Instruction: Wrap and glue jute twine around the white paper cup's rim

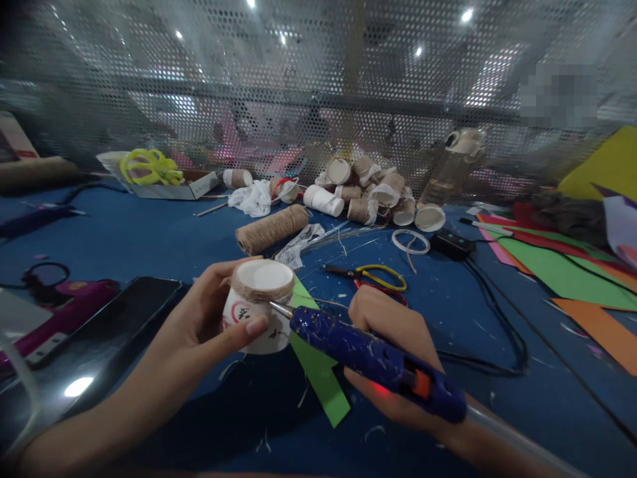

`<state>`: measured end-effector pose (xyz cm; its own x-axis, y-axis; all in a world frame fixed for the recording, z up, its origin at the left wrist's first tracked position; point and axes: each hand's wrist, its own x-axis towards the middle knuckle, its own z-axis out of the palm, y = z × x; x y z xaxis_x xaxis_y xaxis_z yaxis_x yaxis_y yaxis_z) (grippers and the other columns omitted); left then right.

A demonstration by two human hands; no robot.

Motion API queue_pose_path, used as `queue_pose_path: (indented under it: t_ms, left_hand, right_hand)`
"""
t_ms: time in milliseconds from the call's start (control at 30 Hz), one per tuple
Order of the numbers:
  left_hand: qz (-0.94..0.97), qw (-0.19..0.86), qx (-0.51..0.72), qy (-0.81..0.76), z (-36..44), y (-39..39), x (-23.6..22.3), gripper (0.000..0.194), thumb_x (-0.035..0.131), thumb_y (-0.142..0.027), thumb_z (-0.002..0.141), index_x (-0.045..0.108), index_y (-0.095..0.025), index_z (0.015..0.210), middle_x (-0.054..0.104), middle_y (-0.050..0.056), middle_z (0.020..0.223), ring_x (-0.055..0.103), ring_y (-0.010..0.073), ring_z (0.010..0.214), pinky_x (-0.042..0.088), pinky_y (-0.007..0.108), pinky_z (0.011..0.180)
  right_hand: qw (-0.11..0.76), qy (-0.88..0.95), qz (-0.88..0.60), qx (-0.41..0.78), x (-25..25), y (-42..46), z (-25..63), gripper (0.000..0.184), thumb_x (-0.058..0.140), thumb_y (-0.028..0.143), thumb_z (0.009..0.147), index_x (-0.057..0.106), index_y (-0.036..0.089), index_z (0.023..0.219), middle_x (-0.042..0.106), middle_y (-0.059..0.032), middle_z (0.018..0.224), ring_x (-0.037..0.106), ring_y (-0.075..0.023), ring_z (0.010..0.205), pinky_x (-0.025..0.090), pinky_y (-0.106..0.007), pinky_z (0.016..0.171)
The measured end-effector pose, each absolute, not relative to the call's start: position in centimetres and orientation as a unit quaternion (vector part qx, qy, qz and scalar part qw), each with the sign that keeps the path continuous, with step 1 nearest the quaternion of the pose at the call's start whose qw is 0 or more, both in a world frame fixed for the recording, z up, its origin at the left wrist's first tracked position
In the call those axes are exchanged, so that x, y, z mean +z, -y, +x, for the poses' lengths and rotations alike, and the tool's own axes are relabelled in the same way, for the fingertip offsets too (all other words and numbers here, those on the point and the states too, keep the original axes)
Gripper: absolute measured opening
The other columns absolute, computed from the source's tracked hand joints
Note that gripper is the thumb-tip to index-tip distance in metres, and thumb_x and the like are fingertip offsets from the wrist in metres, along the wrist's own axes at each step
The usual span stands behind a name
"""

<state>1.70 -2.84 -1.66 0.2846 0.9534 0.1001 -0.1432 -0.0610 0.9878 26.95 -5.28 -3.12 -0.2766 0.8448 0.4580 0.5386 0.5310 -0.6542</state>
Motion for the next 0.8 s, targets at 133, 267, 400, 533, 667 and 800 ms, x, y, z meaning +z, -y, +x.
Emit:
queue_pose_path:
  t_ms: [133,267,400,533,667,800]
  left_hand:
    - [0.556,0.576,0.477,-0.363,1.79,2.72,-1.62,0.039,0.087,-0.035,0.088,0.065,-0.034,0.12,0.075,-0.008,0.114,0.069,0.0116,0.103,0.054,0.02,0.083]
    - [0.559,0.572,0.476,-0.365,1.74,2.65,-1.56,0.04,0.087,-0.034,0.088,0.065,-0.035,0.122,0.074,-0.008,0.115,0.069,0.0122,0.104,0.054,0.02,0.085]
    - [0.558,0.574,0.475,-0.366,1.76,2.64,-1.52,0.038,0.086,-0.035,0.088,0.066,-0.035,0.12,0.075,-0.009,0.113,0.07,0.0111,0.101,0.054,0.017,0.083]
    - [0.555,0.579,0.477,-0.359,1.74,2.7,-1.54,0.036,0.085,-0.036,0.089,0.067,-0.035,0.12,0.076,-0.009,0.112,0.069,0.0103,0.1,0.054,0.015,0.082]
    - [0.544,0.59,0.476,-0.36,1.67,2.7,-1.64,0.037,0.085,-0.036,0.089,0.068,-0.033,0.122,0.077,-0.007,0.113,0.069,0.0114,0.1,0.053,0.016,0.083]
    - [0.522,0.608,0.478,-0.36,1.56,2.73,-1.61,0.037,0.085,-0.036,0.088,0.069,-0.034,0.122,0.078,-0.007,0.112,0.068,0.0123,0.1,0.053,0.016,0.084]
  right_hand:
    - [0.405,0.773,-0.447,0.196,-3.41,5.28,27.02,0.029,0.067,0.029,0.086,0.042,0.027,0.072,0.052,0.0038,0.067,0.05,-0.0183,0.057,0.04,-0.033,0.051]
    - [0.408,0.774,-0.447,0.187,-3.44,5.25,27.16,0.028,0.067,0.027,0.084,0.042,0.027,0.072,0.051,0.0037,0.067,0.051,-0.019,0.058,0.041,-0.034,0.054]
    - [0.402,0.776,-0.446,0.191,-3.39,5.28,27.15,0.027,0.067,0.027,0.085,0.043,0.026,0.073,0.051,0.0039,0.068,0.049,-0.0175,0.057,0.041,-0.034,0.055]
    - [0.417,0.771,-0.438,0.199,-3.55,5.27,27.1,0.027,0.067,0.027,0.087,0.044,0.026,0.073,0.051,0.0043,0.069,0.048,-0.0166,0.058,0.039,-0.033,0.055]
    - [0.42,0.767,-0.436,0.212,-3.64,5.23,27.13,0.026,0.066,0.024,0.087,0.045,0.025,0.072,0.051,0.0042,0.07,0.047,-0.016,0.059,0.037,-0.033,0.056]
    - [0.42,0.767,-0.439,0.208,-3.16,5.27,27.06,0.025,0.065,0.02,0.086,0.045,0.025,0.072,0.051,0.0039,0.07,0.047,-0.0158,0.06,0.036,-0.032,0.056]
